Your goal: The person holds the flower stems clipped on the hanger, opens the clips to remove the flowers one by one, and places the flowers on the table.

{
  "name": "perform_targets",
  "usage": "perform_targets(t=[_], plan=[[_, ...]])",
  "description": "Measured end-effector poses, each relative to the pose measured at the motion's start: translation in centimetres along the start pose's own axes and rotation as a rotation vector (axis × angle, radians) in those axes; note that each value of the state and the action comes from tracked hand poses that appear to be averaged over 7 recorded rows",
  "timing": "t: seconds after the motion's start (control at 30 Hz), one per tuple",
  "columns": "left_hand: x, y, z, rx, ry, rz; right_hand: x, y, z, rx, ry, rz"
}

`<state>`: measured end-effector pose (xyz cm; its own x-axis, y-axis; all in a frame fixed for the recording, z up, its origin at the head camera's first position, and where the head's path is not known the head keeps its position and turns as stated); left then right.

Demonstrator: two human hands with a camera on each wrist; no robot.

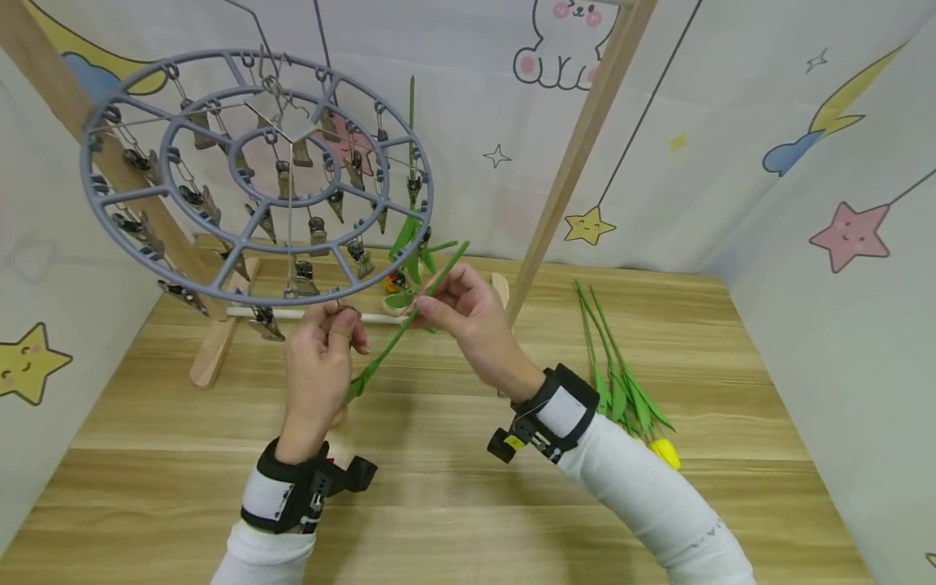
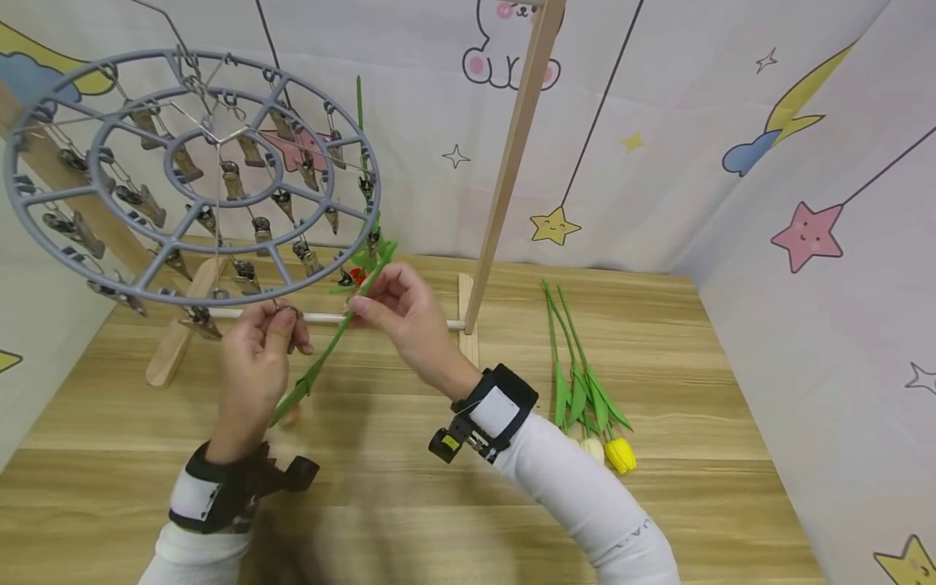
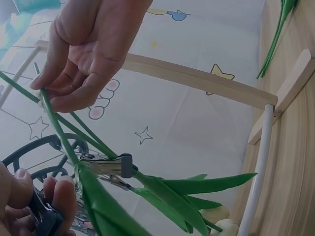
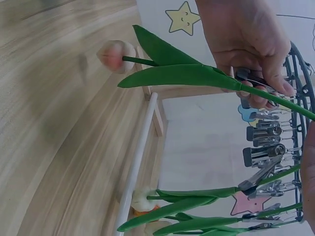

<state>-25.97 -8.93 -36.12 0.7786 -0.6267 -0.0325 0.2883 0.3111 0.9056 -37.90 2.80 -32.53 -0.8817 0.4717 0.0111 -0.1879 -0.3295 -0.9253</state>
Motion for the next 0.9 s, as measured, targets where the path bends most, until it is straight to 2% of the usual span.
perform_targets(t=[0.1,0.27,0.47,0.63,0.9], plan=[[0.0,0.0,-0.1,0.027,-0.024,0.041,0.5,-0.2,0.0,0.001,0.001,-0.007],[0.0,-0.1,-0.3,0.085,-0.05,0.06,1.5,-0.5,0.1,0.008,0.01,0.016],[0.1,0.0,-0.3,0.08,-0.057,0.105,3.2,-1.5,0.1,0.028,0.036,-0.002],[-0.1,-0.1,-0.4,0.076,-0.029,0.143,5.0,-2.5,0.5,0.071,0.049,0.001],[-0.4,-0.3,-0.9,0.091,0.033,0.104,7.8,-4.0,0.9,0.143,0.056,0.02]])
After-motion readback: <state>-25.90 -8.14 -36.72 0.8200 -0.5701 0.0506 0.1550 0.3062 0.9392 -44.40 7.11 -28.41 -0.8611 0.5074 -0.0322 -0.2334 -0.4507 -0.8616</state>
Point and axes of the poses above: each hand's wrist, its own z-axis towards the middle knuckle, its own x-axis out of the back of the hand, y = z × x, the point moved 10 cm from there along z, towards the middle knuckle, and after that the axes turned 6 degrees about -z, right-handed, at the moved point
